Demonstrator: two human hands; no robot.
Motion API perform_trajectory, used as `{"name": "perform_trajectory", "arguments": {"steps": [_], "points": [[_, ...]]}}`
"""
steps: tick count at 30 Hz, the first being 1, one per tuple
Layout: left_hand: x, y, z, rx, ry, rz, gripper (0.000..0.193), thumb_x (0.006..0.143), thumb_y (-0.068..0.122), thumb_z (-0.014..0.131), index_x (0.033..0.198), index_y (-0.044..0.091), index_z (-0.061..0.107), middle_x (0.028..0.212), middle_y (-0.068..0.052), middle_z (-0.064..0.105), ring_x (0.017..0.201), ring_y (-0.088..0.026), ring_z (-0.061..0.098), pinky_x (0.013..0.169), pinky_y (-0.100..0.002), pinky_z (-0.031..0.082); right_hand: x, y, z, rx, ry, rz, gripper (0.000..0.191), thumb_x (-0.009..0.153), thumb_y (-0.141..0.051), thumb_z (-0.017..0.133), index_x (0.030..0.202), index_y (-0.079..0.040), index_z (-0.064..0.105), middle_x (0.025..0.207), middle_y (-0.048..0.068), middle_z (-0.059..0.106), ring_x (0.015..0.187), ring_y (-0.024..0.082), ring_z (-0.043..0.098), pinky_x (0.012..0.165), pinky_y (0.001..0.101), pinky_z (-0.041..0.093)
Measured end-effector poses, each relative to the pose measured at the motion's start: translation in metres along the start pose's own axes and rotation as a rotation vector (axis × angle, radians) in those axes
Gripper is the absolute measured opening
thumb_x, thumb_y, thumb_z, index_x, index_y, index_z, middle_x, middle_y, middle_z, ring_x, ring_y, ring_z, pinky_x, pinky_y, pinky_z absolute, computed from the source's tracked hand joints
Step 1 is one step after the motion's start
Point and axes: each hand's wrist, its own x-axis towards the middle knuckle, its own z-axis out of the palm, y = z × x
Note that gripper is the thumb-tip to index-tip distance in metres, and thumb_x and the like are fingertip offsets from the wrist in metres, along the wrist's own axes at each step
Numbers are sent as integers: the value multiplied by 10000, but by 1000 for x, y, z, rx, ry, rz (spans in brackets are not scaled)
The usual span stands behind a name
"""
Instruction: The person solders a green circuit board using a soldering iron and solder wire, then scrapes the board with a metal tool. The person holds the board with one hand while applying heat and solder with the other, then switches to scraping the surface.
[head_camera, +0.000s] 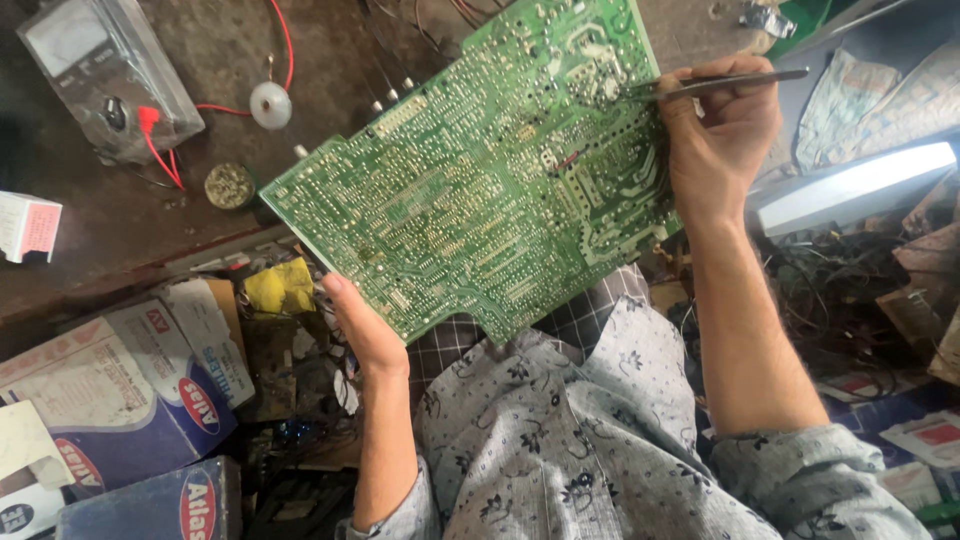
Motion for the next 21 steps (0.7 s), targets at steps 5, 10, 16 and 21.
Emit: {"name": "perform_trajectory", "arguments": {"steps": [5,10,16,21], "points": [[0,0,0,22,15,13,938,1026,696,264,1618,-31,217,1695,-204,263,1566,-284,269,1259,-402,189,-3,2,0,25,24,21,325,1123,120,759,1188,-28,477,1132,96,650,1084,165,705,1000,269,610],[1,-1,-2,-37,-2,-14,924,1030,685,278,1614,-30,237,1686,-198,292,1546,-283,307,1254,-401,224,-3,3,1,5,30,3,320,1104,113,761,1204,-19,487,1124,89,641,1038,154,680,977,266,607],[2,-2,-2,-59,-12,2,914,1030,682,277,1619,-16,233,1688,-192,288,1542,-282,306,1249,-405,231,-4,2,3,-34,63,5,347,1115,86,790,1229,-28,483,1137,87,652,1076,161,710,999,265,614],[2,-4,-3,-10,-4,-4,932,1025,697,260,1631,-6,185,1701,-191,221,1563,-272,239,1254,-398,179,-3,2,10,-76,116,-44,314,1135,58,781,1235,-28,495,1108,108,686,1036,174,717,944,268,613]]}}
